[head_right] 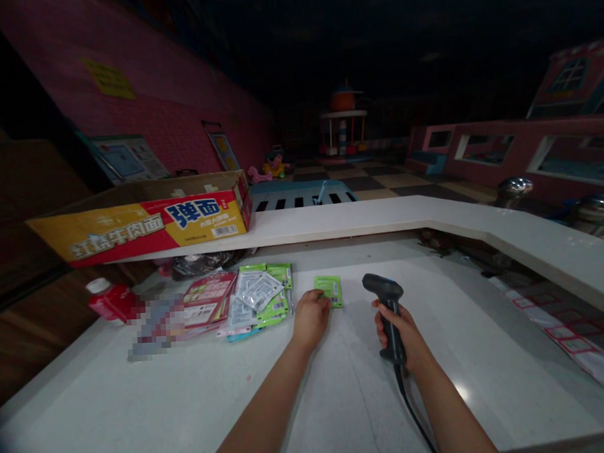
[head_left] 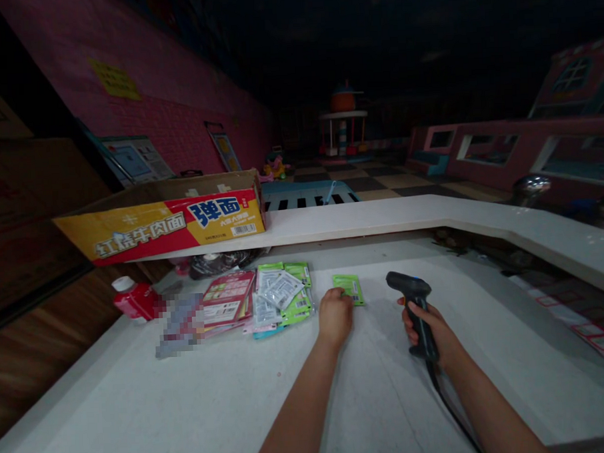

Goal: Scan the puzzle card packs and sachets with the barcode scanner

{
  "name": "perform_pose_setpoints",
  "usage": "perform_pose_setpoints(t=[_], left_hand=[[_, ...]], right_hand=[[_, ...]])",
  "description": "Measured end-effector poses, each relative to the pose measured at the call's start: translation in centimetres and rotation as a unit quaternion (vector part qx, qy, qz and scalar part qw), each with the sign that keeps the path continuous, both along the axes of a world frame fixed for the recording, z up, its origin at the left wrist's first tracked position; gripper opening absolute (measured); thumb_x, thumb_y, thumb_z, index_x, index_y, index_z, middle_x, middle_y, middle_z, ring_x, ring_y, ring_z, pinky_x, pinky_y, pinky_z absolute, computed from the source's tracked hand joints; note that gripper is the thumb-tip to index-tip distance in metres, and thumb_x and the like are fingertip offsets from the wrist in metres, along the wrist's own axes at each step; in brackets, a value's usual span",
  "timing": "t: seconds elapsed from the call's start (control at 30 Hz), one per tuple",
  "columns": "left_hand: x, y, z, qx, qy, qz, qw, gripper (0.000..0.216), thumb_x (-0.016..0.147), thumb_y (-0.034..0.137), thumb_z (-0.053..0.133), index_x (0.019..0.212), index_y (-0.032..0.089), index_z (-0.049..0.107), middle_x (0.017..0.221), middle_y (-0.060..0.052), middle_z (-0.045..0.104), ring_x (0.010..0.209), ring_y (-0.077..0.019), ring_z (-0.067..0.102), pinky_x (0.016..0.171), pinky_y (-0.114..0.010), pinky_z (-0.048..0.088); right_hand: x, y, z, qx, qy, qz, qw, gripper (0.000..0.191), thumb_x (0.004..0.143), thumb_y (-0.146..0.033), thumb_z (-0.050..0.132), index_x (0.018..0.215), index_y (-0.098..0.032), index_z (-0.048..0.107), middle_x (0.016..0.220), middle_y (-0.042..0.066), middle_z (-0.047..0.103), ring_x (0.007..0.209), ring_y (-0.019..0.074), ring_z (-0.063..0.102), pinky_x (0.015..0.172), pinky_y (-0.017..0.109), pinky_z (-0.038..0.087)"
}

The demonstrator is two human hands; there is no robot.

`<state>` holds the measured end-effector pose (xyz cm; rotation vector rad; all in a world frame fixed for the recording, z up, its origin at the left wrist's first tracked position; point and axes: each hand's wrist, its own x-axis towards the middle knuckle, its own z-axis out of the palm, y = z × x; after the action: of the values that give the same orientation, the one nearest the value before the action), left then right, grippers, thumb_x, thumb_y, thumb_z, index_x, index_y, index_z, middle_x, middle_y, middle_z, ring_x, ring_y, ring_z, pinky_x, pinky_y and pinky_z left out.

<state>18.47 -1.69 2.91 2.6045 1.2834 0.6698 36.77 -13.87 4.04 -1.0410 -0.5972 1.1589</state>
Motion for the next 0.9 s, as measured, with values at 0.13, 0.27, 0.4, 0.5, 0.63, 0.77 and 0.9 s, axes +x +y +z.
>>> perform_pose_setpoints(t=[0.13,0.27,0.4,0.5,0.63,0.77,0.9], left_hand=[[0.0,-0.1,-0.1,-0.026,0.017,-0.042,0.999,0.029,0.092,0.027,0.05,0.11,0.018,0.071,0.128,-0.014,0.062,0.118,-0.0255,0.056,0.109,-0.041,0.038],[0.6,0.1,-0.2,-0.06,0.016,-0.072,0.995,0.037,0.093,0.03,0.048,0.127,0.025,0.063,0.143,-0.009,0.053,0.136,-0.0278,0.043,0.117,-0.049,0.027],[2.3,0.9,-0.1,-0.093,0.02,-0.068,0.993,0.043,0.091,0.034,0.053,0.133,0.03,0.057,0.149,-0.007,0.047,0.142,-0.0313,0.036,0.117,-0.058,0.021],[4.1,1.7,0.2,-0.098,0.046,-0.072,0.991,0.047,0.092,0.036,0.051,0.137,0.027,0.053,0.152,-0.01,0.042,0.142,-0.0315,0.035,0.117,-0.056,0.021],[6.2,2.3,0.3,-0.092,0.072,-0.074,0.99,0.048,0.093,0.038,0.048,0.14,0.025,0.05,0.154,-0.01,0.039,0.144,-0.0326,0.032,0.117,-0.056,0.019],[6.5,2.5,0.0,-0.09,0.057,-0.08,0.991,0.048,0.092,0.038,0.051,0.139,0.027,0.051,0.154,-0.01,0.04,0.143,-0.0319,0.033,0.117,-0.057,0.021],[4.6,2.5,0.7,-0.08,0.005,-0.091,0.993,0.044,0.089,0.032,0.058,0.131,0.022,0.058,0.149,-0.014,0.045,0.141,-0.0302,0.037,0.117,-0.05,0.026]], right_hand=[[0.1,0.0,0.2,-0.001,0.009,-0.005,1.0,0.039,0.071,-0.047,0.079,0.095,-0.02,0.063,0.056,-0.005,0.055,0.039,0.0083,0.046,0.036,0.02,0.037],[0.3,0.1,0.3,-0.007,0.037,-0.034,0.999,0.039,0.068,-0.047,0.081,0.092,-0.02,0.063,0.056,-0.005,0.055,0.04,0.0083,0.046,0.037,0.02,0.036],[0.4,0.1,0.5,-0.01,0.063,-0.064,0.996,0.04,0.066,-0.046,0.082,0.091,-0.021,0.063,0.056,-0.005,0.054,0.041,0.0089,0.046,0.036,0.02,0.037],[0.5,0.2,0.6,0.0,0.073,-0.074,0.995,0.04,0.066,-0.046,0.082,0.091,-0.021,0.063,0.056,-0.005,0.054,0.041,0.0091,0.046,0.036,0.02,0.037],[0.7,0.4,0.5,0.003,0.077,-0.085,0.993,0.04,0.067,-0.046,0.081,0.092,-0.02,0.062,0.056,-0.005,0.053,0.04,0.0088,0.045,0.036,0.02,0.037],[0.6,0.7,0.3,-0.005,0.066,-0.085,0.994,0.04,0.068,-0.047,0.081,0.091,-0.02,0.062,0.056,-0.006,0.053,0.04,0.0088,0.045,0.035,0.02,0.037],[0.3,0.6,0.2,-0.013,0.051,-0.063,0.997,0.042,0.066,-0.047,0.082,0.092,-0.02,0.063,0.056,-0.005,0.054,0.04,0.0085,0.046,0.036,0.019,0.037]])
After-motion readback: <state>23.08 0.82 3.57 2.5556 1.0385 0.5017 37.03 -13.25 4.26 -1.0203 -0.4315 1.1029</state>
